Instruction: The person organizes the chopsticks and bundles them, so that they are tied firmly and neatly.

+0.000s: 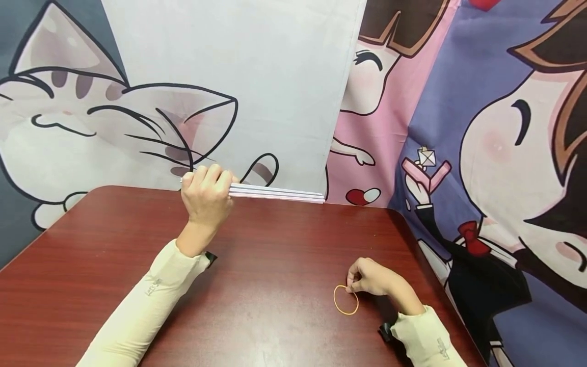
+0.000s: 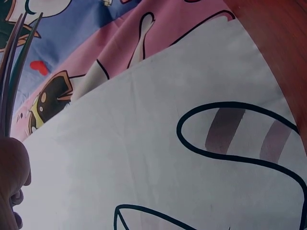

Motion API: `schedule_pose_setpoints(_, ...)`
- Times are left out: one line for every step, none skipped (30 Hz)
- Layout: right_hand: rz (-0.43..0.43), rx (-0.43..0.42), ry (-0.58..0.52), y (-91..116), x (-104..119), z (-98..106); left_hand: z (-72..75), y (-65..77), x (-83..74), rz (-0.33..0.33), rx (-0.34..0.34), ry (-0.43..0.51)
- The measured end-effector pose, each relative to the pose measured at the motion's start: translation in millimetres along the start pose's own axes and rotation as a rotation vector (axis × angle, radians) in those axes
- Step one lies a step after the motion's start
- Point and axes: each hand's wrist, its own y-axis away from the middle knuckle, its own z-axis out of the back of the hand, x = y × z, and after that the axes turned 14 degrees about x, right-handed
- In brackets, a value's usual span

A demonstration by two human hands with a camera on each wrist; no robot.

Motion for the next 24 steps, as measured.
schedule_pose_setpoints(0.011,0.0,0.008,-0.1,0.0,-1.2,0.0,0.1,0.0,0.002,0.002,0.0)
schedule_pose_setpoints(0.025,0.006,0.012,0.1,-0.3,-2.0,0.0,0.2,-0.2,0.004,0.005,0.0)
schedule_pose_setpoints(0.046,0.014,0.009,0.2,-1.1,-2.4,-0.1,0.3,-0.4,0.005,0.007,0.001)
schedule_pose_setpoints(0.074,0.018,-0.006,0.4,-2.3,-2.5,-0.1,0.4,-0.7,0.005,0.009,0.002)
schedule_pose_setpoints(0.111,0.016,-0.056,0.1,-3.4,-2.3,-0.2,0.6,-1.0,0.005,0.01,0.004)
schedule_pose_setpoints(0.151,0.0,-0.125,-0.6,-3.9,-1.4,-0.4,0.7,-1.2,0.005,0.01,0.007)
schedule_pose_setpoints(0.195,-0.025,-0.219,-1.6,-3.5,0.2,-0.5,0.8,-1.4,0.006,0.01,0.01)
schedule_pose_setpoints(0.249,-0.054,-0.351,-3.4,-2.2,2.3,-0.5,0.6,-1.5,0.007,0.01,0.013)
schedule_pose_setpoints(0.309,-0.091,-0.495,-5.7,1.0,5.5,-0.6,0.4,-1.6,0.007,0.011,0.016)
schedule_pose_setpoints(0.377,-0.128,-0.648,-8.1,5.7,9.5,-0.7,0.1,-1.5,0.007,0.011,0.018)
schedule_pose_setpoints(0.447,-0.161,-0.807,-11.1,12.0,14.3,-0.7,-0.2,-1.3,0.009,0.012,0.02)
schedule_pose_setpoints(0.506,-0.197,-0.939,-14.1,20.1,19.6,-0.8,-0.6,-0.9,0.009,0.013,0.021)
schedule_pose_setpoints(0.566,-0.22,-1.059,-17.5,28.8,25.3,-0.8,-0.8,-0.5,0.011,0.014,0.021)
schedule_pose_setpoints(0.63,-0.229,-1.165,-21.3,37.5,31.1,-0.8,-1.1,0.1,0.011,0.015,0.022)
schedule_pose_setpoints(0.687,-0.238,-1.237,-24.8,46.3,36.7,-0.7,-1.3,0.6,0.013,0.016,0.023)
schedule_pose_setpoints(0.746,-0.246,-1.287,-28.1,54.4,41.7,-0.6,-1.4,1.0,0.013,0.017,0.025)
schedule_pose_setpoints(0.799,-0.27,-1.316,-31.8,62.1,46.1,-0.5,-1.3,1.3,0.013,0.018,0.026)
schedule_pose_setpoints(0.853,-0.305,-1.329,-35.3,68.9,50.0,-0.4,-1.2,1.5,0.012,0.019,0.026)
schedule_pose_setpoints(0.907,-0.34,-1.333,-38.6,74.8,53.4,-0.2,-1.0,1.5,0.011,0.021,0.027)
schedule_pose_setpoints(0.952,-0.385,-1.326,-41.5,80.1,56.3,0.0,-0.9,1.3,0.01,0.023,0.029)
schedule_pose_setpoints(0.975,-0.453,-1.306,-44.2,84.9,58.8,0.2,-0.6,0.9,0.009,0.026,0.03)
schedule_pose_setpoints(0.992,-0.522,-1.286,-46.9,89.4,61.0,0.5,-0.5,0.5,0.008,0.027,0.031)
schedule_pose_setpoints(1.001,-0.594,-1.263,-49.7,93.2,63.2,0.7,-0.3,0.1,0.007,0.029,0.032)
schedule_pose_setpoints(1.001,-0.656,-1.24,-52.2,96.3,65.2,0.9,-0.3,-0.4,0.008,0.03,0.033)
